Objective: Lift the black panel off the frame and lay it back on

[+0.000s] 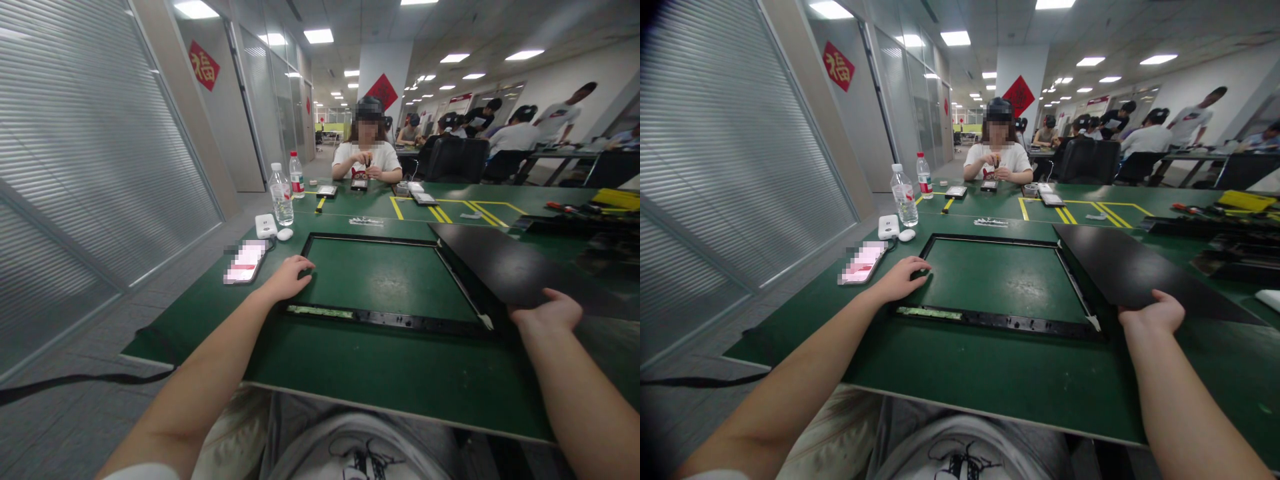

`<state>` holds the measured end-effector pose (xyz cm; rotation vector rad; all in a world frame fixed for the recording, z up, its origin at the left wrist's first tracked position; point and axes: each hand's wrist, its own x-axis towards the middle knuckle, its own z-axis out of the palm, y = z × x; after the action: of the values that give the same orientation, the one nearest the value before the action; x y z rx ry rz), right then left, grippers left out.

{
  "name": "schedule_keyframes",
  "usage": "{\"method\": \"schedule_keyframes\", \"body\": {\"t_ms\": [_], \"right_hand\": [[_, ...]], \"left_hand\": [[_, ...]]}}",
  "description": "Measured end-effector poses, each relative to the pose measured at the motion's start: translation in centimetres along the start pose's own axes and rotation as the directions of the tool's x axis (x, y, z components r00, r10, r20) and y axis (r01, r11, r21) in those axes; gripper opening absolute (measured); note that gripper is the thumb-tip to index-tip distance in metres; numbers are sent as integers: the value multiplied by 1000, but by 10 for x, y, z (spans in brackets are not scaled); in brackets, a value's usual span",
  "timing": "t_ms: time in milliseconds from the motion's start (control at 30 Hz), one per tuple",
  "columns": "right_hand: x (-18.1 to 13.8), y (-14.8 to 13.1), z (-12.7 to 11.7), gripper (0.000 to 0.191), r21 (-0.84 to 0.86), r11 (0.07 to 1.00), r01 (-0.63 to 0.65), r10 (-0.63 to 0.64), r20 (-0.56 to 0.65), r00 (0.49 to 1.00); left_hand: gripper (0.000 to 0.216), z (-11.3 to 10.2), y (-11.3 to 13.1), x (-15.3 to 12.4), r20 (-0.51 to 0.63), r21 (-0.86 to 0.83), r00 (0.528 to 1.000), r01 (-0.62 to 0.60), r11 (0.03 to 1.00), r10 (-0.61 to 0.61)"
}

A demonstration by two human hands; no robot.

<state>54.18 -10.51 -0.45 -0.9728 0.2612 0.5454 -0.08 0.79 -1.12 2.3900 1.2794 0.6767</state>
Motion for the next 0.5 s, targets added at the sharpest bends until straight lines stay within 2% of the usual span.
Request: {"method": "schedule_keyframes", "body": {"t_ms": [100, 267, 367, 500], "right_hand": [[-8, 1, 0, 27, 46, 999, 23, -24, 16, 1000], [-8, -3, 5, 38, 70, 997, -20, 20, 6, 1000], [-10, -5, 7, 41, 124, 992, -19, 14, 41, 999], [-27, -5, 9, 40, 178, 984, 34, -58, 131, 990]], "left_hand": [[37, 0, 1, 0, 9, 15, 1000, -8, 1000, 8], [36, -1, 2, 1, 7, -4, 1000, -14, 1000, 14], [36, -2, 2, 0, 0, -4, 1000, -11, 1000, 11], [36, -3, 4, 0, -19, -14, 1000, -16, 1000, 15]]}}
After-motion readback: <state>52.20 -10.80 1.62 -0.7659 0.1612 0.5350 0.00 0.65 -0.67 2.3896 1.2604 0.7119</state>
